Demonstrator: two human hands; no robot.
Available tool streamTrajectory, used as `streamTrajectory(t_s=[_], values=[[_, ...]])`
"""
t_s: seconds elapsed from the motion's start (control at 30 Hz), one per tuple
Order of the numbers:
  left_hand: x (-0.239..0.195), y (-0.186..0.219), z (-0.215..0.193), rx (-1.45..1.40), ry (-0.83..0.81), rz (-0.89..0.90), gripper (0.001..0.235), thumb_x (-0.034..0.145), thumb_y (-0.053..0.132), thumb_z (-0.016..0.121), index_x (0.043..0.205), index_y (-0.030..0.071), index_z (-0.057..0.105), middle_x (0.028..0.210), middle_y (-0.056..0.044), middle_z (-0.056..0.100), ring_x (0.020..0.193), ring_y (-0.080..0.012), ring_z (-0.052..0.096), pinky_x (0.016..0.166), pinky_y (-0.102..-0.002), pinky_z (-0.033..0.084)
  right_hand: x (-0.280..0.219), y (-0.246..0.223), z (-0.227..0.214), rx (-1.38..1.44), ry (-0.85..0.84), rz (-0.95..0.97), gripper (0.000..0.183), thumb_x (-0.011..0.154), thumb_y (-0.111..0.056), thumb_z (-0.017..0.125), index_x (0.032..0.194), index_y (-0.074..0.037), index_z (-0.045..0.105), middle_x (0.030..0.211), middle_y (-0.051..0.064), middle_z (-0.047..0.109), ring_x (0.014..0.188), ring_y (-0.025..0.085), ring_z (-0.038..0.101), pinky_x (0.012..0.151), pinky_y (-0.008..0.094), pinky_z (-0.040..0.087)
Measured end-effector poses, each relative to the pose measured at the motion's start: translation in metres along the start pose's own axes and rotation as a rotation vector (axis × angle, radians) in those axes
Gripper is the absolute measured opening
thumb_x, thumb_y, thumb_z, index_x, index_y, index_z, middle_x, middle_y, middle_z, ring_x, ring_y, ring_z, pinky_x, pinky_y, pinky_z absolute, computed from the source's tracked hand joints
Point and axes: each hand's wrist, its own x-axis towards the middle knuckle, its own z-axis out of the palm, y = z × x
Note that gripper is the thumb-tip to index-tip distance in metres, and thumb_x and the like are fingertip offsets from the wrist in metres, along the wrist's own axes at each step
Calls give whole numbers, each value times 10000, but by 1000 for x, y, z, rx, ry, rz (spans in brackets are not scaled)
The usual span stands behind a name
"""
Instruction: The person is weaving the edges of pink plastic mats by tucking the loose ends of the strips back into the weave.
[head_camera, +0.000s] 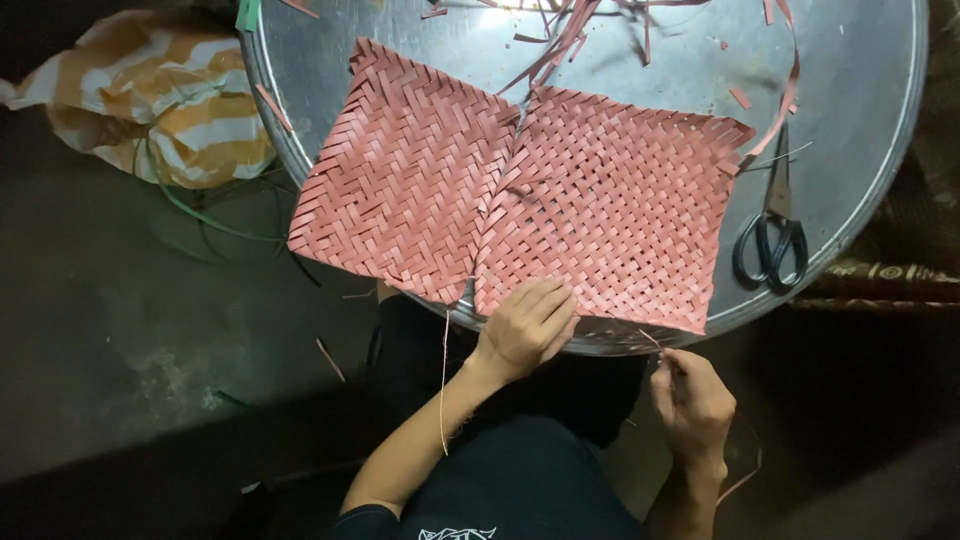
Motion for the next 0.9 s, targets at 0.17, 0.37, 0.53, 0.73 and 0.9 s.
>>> streamTrajectory(t_s=[0.17,0.37,0.53,0.73,0.9], values=[[0,1,1,-1,10,-2,160,788,73,572,886,-51,595,899,-157,603,865,-265,572,809,-344,467,2,-3,0,23,19,16,112,787,29,543,897,52,552,810,141,589,686,210,570,623,271,460],[-5,-1,5,11,-54,-9,195,771,90,594,915,-42,597,922,-167,611,879,-260,577,833,-341,459,2,-2,-2,11,6,-4,107,787,53,542,894,60,548,797,159,583,677,218,568,613,275,457],[0,1,5,-30,-18,-5,142,790,67,574,866,-53,587,902,-157,591,855,-285,566,801,-377,447,-2,4,-1,21,5,9,127,783,8,553,909,19,567,850,122,606,732,211,591,701,279,464],[3,4,19,86,112,11,147,726,120,614,837,25,626,868,-117,618,829,-252,609,729,-349,485,2,8,2,-82,127,-22,119,703,-2,609,812,-48,621,691,75,596,597,228,594,554,306,483],[6,6,20,72,108,15,154,721,111,615,847,23,629,872,-108,621,823,-247,613,717,-343,491,5,2,-4,-47,128,34,91,721,-12,599,802,-51,613,673,64,594,599,222,597,558,291,483]])
